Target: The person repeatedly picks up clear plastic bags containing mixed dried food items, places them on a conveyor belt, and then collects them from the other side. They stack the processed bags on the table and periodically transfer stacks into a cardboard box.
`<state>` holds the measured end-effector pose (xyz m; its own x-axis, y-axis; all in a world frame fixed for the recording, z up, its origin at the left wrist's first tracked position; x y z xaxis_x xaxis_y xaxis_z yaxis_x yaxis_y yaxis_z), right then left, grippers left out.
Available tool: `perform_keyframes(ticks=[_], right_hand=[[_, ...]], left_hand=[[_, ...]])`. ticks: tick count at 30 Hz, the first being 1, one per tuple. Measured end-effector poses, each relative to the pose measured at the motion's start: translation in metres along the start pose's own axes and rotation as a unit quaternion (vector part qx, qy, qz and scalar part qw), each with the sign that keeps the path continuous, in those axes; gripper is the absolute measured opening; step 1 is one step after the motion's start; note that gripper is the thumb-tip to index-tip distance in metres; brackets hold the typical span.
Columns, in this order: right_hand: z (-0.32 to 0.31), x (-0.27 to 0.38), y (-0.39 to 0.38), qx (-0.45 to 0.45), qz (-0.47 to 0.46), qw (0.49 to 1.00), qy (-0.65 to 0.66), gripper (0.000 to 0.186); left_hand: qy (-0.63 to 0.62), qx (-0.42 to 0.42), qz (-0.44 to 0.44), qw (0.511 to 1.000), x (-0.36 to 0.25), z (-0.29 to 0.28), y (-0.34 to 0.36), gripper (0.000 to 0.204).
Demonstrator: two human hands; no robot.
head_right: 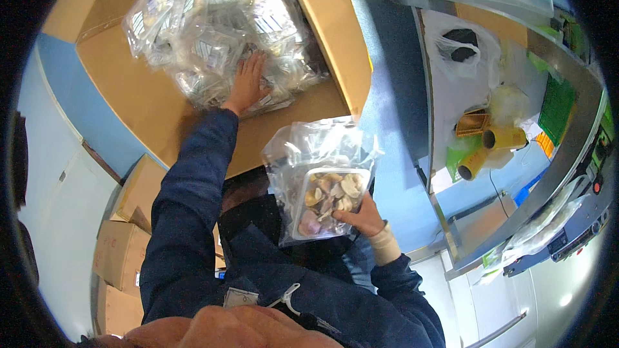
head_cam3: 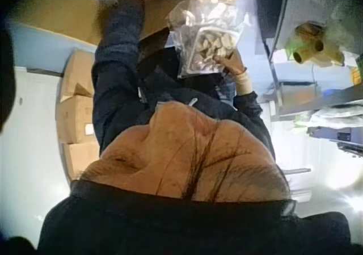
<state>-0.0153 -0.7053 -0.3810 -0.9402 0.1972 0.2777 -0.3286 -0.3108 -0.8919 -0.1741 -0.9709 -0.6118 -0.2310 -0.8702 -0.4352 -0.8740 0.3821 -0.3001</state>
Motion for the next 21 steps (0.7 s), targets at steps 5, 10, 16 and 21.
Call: perform_keyframes(ticks=[5,10,16,21], right_hand=[[0.003,-0.010,-0.003,0.026,-0.025,0.999,-0.004,0.086],[0.020,-0.001,-0.027,0.048,-0.093,0.994,-0.028,0.086],[0.008,0.047,-0.131,-0.027,-0.214,0.975,-0.060,0.081],[-0.052,0.062,-0.317,-0.232,-0.363,0.902,-0.001,0.080]], left_hand=[[-0.083,0.103,-0.063,0.989,-0.012,0.000,0.017,0.084],[-0.020,0.181,-0.111,0.977,0.001,0.017,-0.041,0.062],[0.008,0.050,-0.053,0.997,-0.041,-0.089,-0.072,0.049],[-0.059,0.001,-0.049,0.997,-0.094,-0.227,-0.095,0.063]])
Point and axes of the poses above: each hand's wrist, its own y-axis towards the middle knuckle, its own z-axis out of the palm, x = y × z, the point moved 7 cm from there along y, towards the middle knuckle, and after that the axes turned 4 degrees about y, right-handed, at the moved point
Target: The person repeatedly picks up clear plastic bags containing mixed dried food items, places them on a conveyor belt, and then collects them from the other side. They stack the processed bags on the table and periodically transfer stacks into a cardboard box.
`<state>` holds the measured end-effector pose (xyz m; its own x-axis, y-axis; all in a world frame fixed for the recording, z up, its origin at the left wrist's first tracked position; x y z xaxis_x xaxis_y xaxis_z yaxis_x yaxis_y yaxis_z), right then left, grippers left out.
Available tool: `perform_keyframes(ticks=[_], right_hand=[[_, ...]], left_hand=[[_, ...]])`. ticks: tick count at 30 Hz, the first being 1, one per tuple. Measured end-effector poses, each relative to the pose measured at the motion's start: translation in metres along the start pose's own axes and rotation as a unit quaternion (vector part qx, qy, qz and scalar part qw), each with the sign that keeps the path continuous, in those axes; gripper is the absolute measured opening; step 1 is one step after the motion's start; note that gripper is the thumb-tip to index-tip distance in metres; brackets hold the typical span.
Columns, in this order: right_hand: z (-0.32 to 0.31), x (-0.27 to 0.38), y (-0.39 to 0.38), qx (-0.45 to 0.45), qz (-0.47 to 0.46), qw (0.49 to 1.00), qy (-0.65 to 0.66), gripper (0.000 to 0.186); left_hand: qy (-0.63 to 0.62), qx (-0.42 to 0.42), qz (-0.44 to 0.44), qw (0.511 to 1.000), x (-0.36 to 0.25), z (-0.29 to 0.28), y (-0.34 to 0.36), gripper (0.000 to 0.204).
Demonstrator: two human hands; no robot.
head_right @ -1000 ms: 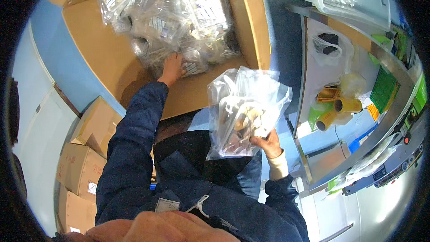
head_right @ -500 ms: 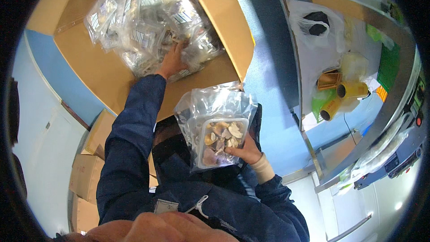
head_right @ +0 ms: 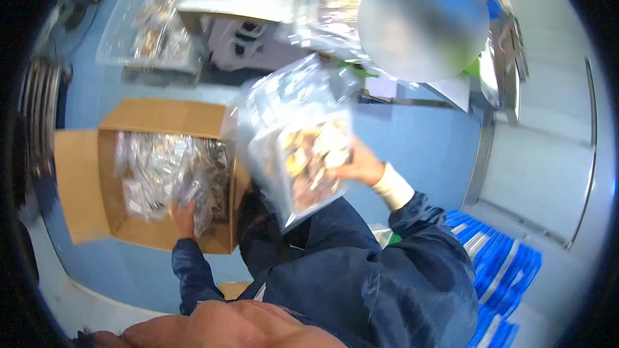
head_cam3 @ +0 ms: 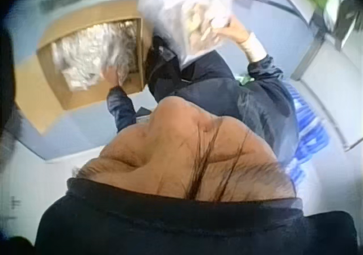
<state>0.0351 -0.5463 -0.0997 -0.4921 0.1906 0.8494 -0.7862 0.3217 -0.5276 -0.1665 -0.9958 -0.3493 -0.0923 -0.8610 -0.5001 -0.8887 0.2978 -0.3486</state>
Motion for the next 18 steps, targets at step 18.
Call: perform_keyframes(ticks=[18], right_hand=[[-0.435,-0.030,0.020,-0.179,-0.116,0.977,-0.008,0.064]], left_hand=[[-0.003,0.054,0.478,0.877,-0.542,-0.124,-0.157,0.063]])
Point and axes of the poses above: each hand's wrist, its own y-axis towards the middle knuckle, its own z-axis out of the palm, x = y × z, the point moved 7 cm from there along y, towards the middle knuckle, and after that the axes turned 4 degrees about y, right-handed, at the moved point
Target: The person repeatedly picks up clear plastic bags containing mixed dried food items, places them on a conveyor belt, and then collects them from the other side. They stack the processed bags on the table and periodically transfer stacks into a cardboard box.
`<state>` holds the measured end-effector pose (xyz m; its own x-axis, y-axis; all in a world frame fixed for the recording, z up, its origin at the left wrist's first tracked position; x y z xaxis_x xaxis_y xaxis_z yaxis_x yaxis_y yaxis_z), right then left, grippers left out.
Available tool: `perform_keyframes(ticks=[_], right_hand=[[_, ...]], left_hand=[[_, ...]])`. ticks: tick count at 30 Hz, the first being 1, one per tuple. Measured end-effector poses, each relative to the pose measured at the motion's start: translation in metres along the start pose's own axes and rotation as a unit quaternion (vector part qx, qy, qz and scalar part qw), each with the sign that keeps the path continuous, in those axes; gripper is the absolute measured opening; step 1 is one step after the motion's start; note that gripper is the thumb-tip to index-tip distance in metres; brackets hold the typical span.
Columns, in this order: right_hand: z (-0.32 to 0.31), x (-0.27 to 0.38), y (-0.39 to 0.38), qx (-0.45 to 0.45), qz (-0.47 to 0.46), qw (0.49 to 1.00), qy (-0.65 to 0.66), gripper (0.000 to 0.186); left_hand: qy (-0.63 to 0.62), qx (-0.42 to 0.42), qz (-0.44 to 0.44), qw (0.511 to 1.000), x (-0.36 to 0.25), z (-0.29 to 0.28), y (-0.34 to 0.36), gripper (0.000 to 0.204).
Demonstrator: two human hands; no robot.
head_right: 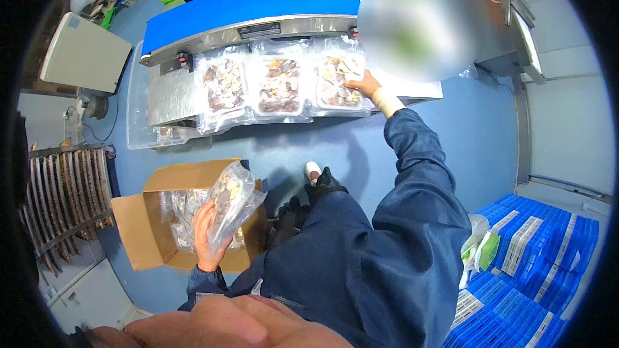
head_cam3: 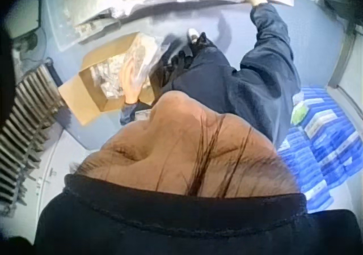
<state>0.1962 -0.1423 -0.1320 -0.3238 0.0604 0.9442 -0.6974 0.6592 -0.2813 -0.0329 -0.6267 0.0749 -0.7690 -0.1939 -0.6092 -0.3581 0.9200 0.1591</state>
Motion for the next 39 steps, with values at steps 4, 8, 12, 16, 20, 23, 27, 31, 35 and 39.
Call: perform_keyframes(ticks=[4,8,12,16,20,23,27,31,35,39], right_hand=[[-0.034,0.010,-0.018,-0.220,-0.059,0.935,-0.272,0.087],[-0.008,0.104,-0.100,-0.082,-0.099,0.989,-0.071,0.068],[0.078,0.168,-0.164,0.264,0.039,0.894,0.360,0.061],[0.082,0.179,-0.173,0.255,0.046,0.836,0.484,0.066],[0.045,0.177,-0.185,0.174,0.018,0.839,0.515,0.067],[0.006,0.153,-0.193,0.092,-0.025,0.834,0.544,0.069],[-0.029,0.104,-0.206,-0.002,-0.014,0.920,0.393,0.064],[-0.058,0.071,-0.220,-0.076,0.014,0.948,0.310,0.047],[-0.133,0.036,-0.187,-0.117,0.043,0.893,0.432,0.031],[-0.191,-0.040,-0.110,-0.184,0.097,0.929,0.304,0.032]], left_hand=[[0.062,0.003,0.061,0.996,-0.056,-0.011,0.038,0.048],[0.104,0.013,0.151,0.983,-0.114,-0.014,0.090,0.032],[0.157,0.070,0.330,0.928,-0.174,0.020,0.129,0.030],[0.162,0.033,0.466,0.869,-0.206,0.065,0.135,0.036],[0.206,-0.063,0.472,0.855,-0.217,0.073,0.150,0.037],[-0.114,-0.032,0.171,0.978,-0.188,0.086,0.175,0.061],[-0.600,0.203,-0.127,0.763,-0.176,0.180,0.160,0.075],[-0.537,0.294,-0.129,0.780,-0.212,0.247,0.148,0.072],[-0.512,0.260,-0.110,0.811,-0.217,0.240,0.165,0.055],[-0.505,0.234,-0.193,0.808,-0.175,0.247,0.147,0.040]])
Point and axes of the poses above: each hand's wrist, its own y-axis towards the middle knuckle, its own z-axis out of the palm, x = y × z, the point moved 7 cm from there along y, towards the middle knuckle, and after that the axes turned 4 degrees about y, right-handed, at the moved point
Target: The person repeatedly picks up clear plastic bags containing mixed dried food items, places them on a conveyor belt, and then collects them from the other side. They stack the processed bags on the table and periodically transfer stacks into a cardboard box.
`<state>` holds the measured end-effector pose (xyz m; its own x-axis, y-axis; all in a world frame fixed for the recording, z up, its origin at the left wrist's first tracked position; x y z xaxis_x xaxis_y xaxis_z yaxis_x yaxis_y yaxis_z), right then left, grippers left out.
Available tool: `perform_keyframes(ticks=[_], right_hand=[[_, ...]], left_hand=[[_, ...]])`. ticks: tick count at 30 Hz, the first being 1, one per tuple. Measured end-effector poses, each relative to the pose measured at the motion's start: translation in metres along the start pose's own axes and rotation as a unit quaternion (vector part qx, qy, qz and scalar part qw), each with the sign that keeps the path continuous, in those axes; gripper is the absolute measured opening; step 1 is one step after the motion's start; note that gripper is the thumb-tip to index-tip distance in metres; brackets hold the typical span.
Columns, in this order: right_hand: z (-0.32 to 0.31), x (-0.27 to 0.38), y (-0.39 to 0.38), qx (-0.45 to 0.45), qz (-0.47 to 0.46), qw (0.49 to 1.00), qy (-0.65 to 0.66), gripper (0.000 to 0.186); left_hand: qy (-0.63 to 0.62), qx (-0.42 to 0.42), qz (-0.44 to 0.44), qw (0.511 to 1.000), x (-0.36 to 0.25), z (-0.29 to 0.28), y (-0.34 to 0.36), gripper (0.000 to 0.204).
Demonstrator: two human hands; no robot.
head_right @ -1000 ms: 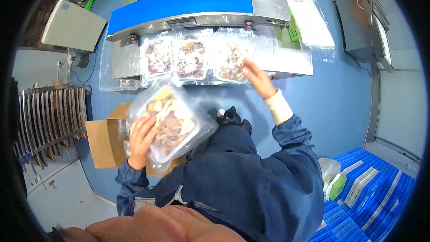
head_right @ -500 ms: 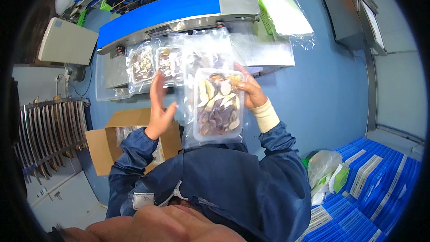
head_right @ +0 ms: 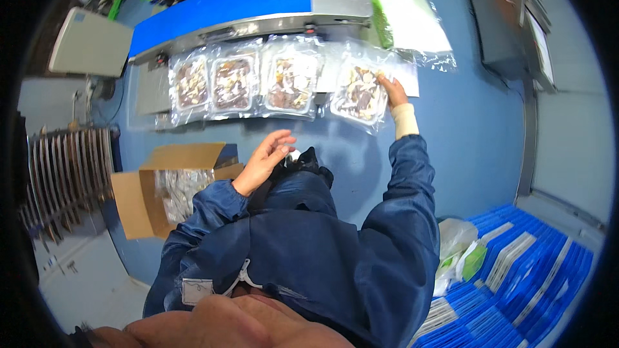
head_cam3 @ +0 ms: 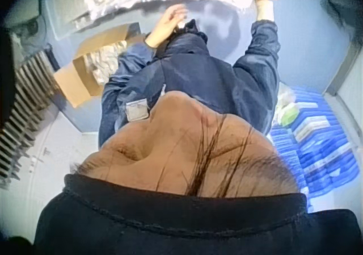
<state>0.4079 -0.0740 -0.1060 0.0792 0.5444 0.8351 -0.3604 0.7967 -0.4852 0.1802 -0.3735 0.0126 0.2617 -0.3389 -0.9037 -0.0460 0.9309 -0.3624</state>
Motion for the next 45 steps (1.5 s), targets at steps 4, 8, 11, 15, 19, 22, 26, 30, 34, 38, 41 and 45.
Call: perform_keyframes(ticks=[4,8,11,15,19,22,26,30,34,38,41,45], right_hand=[[0.025,-0.034,0.073,0.074,0.070,0.995,0.008,0.036],[0.002,-0.034,0.130,0.070,-0.055,0.965,-0.247,0.044],[0.006,-0.019,0.108,0.069,-0.167,0.912,-0.369,0.052],[-0.019,-0.014,0.056,-0.032,-0.084,0.973,-0.211,0.059],[-0.099,-0.038,-0.036,-0.204,-0.012,0.964,-0.172,0.035],[-0.129,-0.083,-0.096,-0.318,0.110,0.909,-0.248,0.028],[-0.091,-0.161,-0.159,-0.255,0.290,0.846,-0.366,0.019],[0.002,-0.270,-0.230,-0.194,0.384,0.795,-0.427,0.014],[0.055,-0.327,-0.258,-0.135,0.410,0.781,-0.451,0.026],[0.063,-0.357,-0.279,-0.162,0.434,0.743,-0.483,0.028],[0.060,-0.370,-0.299,-0.192,0.447,0.710,-0.509,0.029],[0.065,-0.381,-0.301,-0.180,0.457,0.710,-0.504,0.028]], left_hand=[[-0.005,-0.065,-0.044,0.997,0.036,-0.042,-0.035,0.035],[-0.025,-0.141,-0.025,0.989,0.071,-0.096,-0.076,0.034],[-0.060,-0.250,-0.033,0.966,0.093,-0.134,-0.135,0.031],[-0.108,-0.424,-0.047,0.898,0.149,-0.202,-0.239,0.029],[-0.205,-0.593,-0.071,0.775,0.269,-0.284,-0.358,0.023],[-0.289,-0.675,-0.128,0.667,0.349,-0.323,-0.426,0.033],[-0.085,-0.752,-0.223,0.614,0.466,-0.401,-0.470,0.054],[0.134,-0.723,-0.339,0.587,0.495,-0.510,-0.479,0.069],[0.160,-0.700,-0.358,0.597,0.548,-0.605,-0.479,0.078],[0.166,-0.702,-0.399,0.566,0.607,-0.689,-0.480,0.093],[0.114,-0.673,-0.459,0.569,0.645,-0.732,-0.461,0.109],[0.141,-0.642,-0.509,0.556,0.695,-0.751,-0.474,0.104]])
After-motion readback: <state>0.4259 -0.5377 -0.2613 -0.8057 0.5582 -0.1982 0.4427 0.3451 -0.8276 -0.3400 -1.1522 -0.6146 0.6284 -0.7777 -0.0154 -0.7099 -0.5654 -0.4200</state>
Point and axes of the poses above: each hand's wrist, its own y-axis towards the middle knuckle, its own z-axis out of the palm, x = y × z, the point moved 7 cm from there along y, towards the middle knuckle, and after that the axes turned 4 degrees about y, right-handed, at the moved point
